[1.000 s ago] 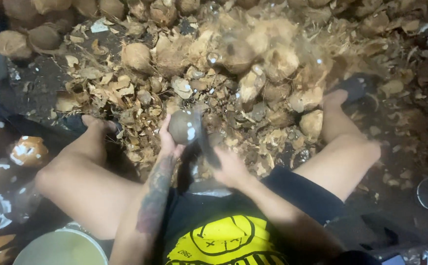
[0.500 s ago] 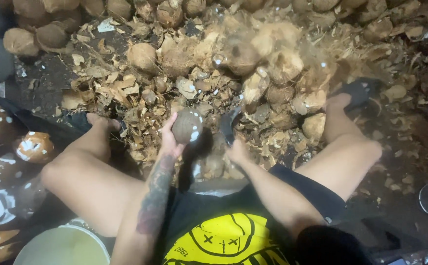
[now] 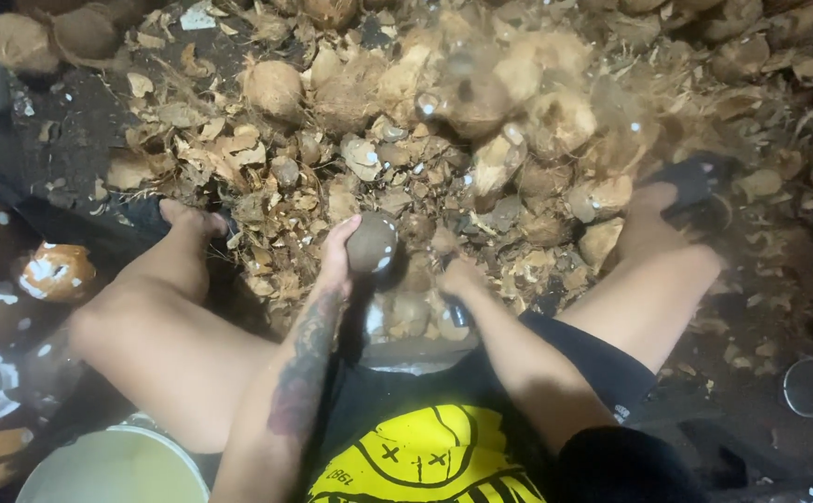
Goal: The person sits on the floor and uses a curved blade to peel the husk off a coconut. They rotate the coconut and repeatedly strike the husk with the blade, then place the peeled coconut into a nearby bucket.
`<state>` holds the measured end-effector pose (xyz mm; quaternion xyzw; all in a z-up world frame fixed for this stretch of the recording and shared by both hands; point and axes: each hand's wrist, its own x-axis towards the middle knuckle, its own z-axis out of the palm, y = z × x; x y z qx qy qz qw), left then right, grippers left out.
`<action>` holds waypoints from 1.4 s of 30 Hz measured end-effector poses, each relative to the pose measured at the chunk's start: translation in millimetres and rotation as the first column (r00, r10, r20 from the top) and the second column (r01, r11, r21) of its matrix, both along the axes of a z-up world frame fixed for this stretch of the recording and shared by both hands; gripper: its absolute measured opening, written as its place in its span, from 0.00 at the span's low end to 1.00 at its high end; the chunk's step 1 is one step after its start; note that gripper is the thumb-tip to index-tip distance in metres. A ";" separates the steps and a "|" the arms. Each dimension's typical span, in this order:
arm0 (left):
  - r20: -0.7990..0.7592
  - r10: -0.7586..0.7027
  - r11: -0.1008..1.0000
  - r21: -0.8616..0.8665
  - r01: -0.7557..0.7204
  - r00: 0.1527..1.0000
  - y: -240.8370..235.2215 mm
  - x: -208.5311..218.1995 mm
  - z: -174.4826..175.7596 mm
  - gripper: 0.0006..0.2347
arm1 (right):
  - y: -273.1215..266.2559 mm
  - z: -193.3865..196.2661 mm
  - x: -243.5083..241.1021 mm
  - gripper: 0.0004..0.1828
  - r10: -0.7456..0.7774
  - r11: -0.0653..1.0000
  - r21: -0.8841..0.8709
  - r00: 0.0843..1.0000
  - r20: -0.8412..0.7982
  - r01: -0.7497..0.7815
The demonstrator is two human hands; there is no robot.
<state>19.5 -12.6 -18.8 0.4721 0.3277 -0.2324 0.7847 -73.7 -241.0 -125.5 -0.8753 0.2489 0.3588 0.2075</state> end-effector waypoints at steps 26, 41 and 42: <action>0.253 0.127 0.992 -0.027 -0.124 0.959 88.4 50.8 98.2 0.37 | 164.7 269.2 191.6 0.56 -0.033 0.851 0.475 0.881 0.473 -0.224; 0.356 0.433 0.751 0.367 -0.550 0.828 355.7 -66.8 286.5 0.54 | 455.8 385.3 145.6 0.56 0.385 0.437 0.667 0.796 0.466 -0.603; 0.357 0.444 0.742 0.368 -0.560 0.822 364.7 -71.5 271.2 0.54 | 466.9 373.1 144.1 0.56 0.396 0.428 0.668 0.790 0.468 -0.609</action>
